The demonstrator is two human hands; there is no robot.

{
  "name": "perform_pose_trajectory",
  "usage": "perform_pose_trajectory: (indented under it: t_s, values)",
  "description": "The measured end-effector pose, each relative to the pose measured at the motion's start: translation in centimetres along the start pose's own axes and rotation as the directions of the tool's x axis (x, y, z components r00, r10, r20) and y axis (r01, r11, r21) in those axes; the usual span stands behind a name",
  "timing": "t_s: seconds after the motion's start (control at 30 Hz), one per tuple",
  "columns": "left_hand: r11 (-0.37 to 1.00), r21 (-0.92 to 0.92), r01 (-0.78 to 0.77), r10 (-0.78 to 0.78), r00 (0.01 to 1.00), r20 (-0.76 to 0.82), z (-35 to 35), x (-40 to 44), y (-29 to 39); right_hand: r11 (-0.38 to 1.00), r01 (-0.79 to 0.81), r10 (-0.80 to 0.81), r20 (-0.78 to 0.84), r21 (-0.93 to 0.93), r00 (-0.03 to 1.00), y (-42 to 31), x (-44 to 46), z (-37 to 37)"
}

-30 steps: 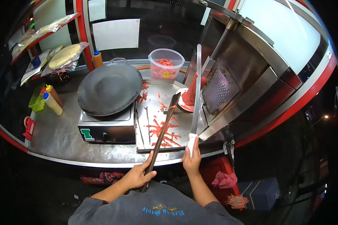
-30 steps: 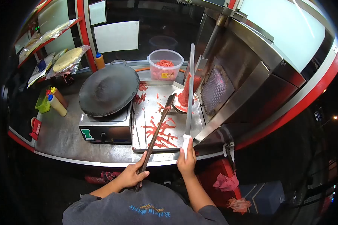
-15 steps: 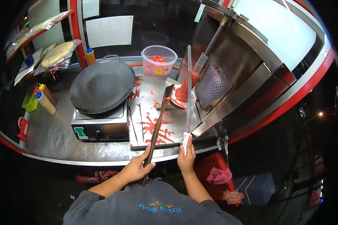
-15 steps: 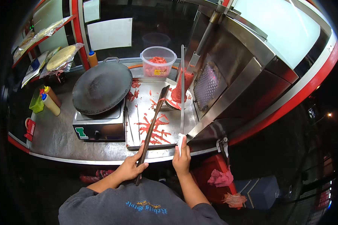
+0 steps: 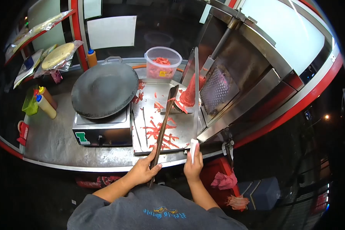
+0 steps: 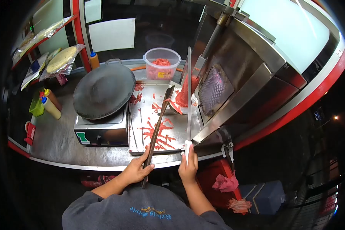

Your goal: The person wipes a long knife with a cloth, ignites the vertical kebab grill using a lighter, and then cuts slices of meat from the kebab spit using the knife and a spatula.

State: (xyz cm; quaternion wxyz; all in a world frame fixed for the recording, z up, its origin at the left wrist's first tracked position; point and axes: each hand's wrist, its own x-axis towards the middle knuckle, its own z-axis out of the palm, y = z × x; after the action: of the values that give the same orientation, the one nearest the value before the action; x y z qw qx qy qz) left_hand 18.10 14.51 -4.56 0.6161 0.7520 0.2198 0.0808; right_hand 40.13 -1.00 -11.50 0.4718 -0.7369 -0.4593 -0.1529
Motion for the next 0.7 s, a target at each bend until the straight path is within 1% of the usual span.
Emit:
perform_pose_trajectory:
  t_s: [0.03,0.07,0.1,0.13,0.17,0.2,0.23,0.3,0.33,0.4,0.5,0.53,0.6,0.7]
  values:
    - [1.0,-0.006,-0.002,0.002,1.0,0.011,-0.4,-0.2,-0.1,0.999,-0.034,0.033,0.014,0.041,0.999,0.4,-2.1,-0.3]
    - [0.998,0.063,-0.025,0.025,1.0,-0.002,-0.6,-0.3,-0.7,0.996,-0.05,0.047,0.032,0.072,0.998,0.8,-4.0,-0.7]
    - [0.998,0.066,-0.019,0.019,1.0,0.007,-0.8,-0.7,-1.5,0.992,-0.066,0.062,0.05,0.103,0.997,1.3,-5.8,-1.1]
    - [0.998,0.066,-0.011,0.01,1.0,0.016,-1.1,-1.0,-2.0,0.99,-0.077,0.07,0.056,0.119,0.996,1.6,-6.0,-1.0]
    - [0.991,0.137,0.012,-0.016,1.0,0.021,-1.7,-1.8,-1.3,0.987,-0.087,0.079,0.061,0.135,0.995,1.9,-6.1,-0.8]
    - [0.99,0.137,-0.031,0.029,0.999,0.013,-1.9,-2.4,-2.1,0.984,-0.097,0.088,0.067,0.151,0.994,2.1,-6.3,-0.7]
    - [0.988,0.14,-0.069,0.068,0.998,0.01,-2.0,-3.3,-2.5,0.98,-0.111,0.103,0.057,0.163,0.993,1.4,-4.0,0.0]
    - [0.993,0.109,0.043,-0.048,0.998,0.046,-2.2,-4.7,-1.7,0.989,-0.09,0.09,0.003,0.118,0.996,-0.8,0.5,0.8]
    - [0.986,0.015,0.168,-0.169,0.982,0.085,-2.2,-4.8,-1.5,0.995,-0.047,0.047,-0.006,0.088,0.999,-1.1,1.9,1.1]
    - [0.989,0.046,0.14,-0.143,0.988,0.066,-2.2,-4.7,-1.6,0.993,-0.096,0.093,0.044,0.067,0.995,-0.3,1.0,1.0]
    - [0.991,-0.009,0.136,-0.135,0.987,0.088,-2.1,-4.1,-1.3,0.999,-0.037,0.036,0.022,0.007,0.999,0.8,-4.4,-0.5]
    - [0.996,0.018,0.085,-0.086,0.994,0.069,-2.0,-3.8,-1.6,0.997,-0.083,0.082,0.048,-0.001,0.995,1.4,-6.9,-1.3]
    - [0.998,0.069,-0.012,0.009,0.999,0.034,-1.6,-3.5,-1.6,0.992,-0.123,0.124,0.099,-0.018,0.987,0.2,-7.4,-2.5]
    - [0.995,-0.002,0.097,-0.096,0.991,0.096,-1.5,-3.4,-0.7,1.0,-0.014,0.014,0.023,-0.006,1.0,0.9,-3.0,-1.0]
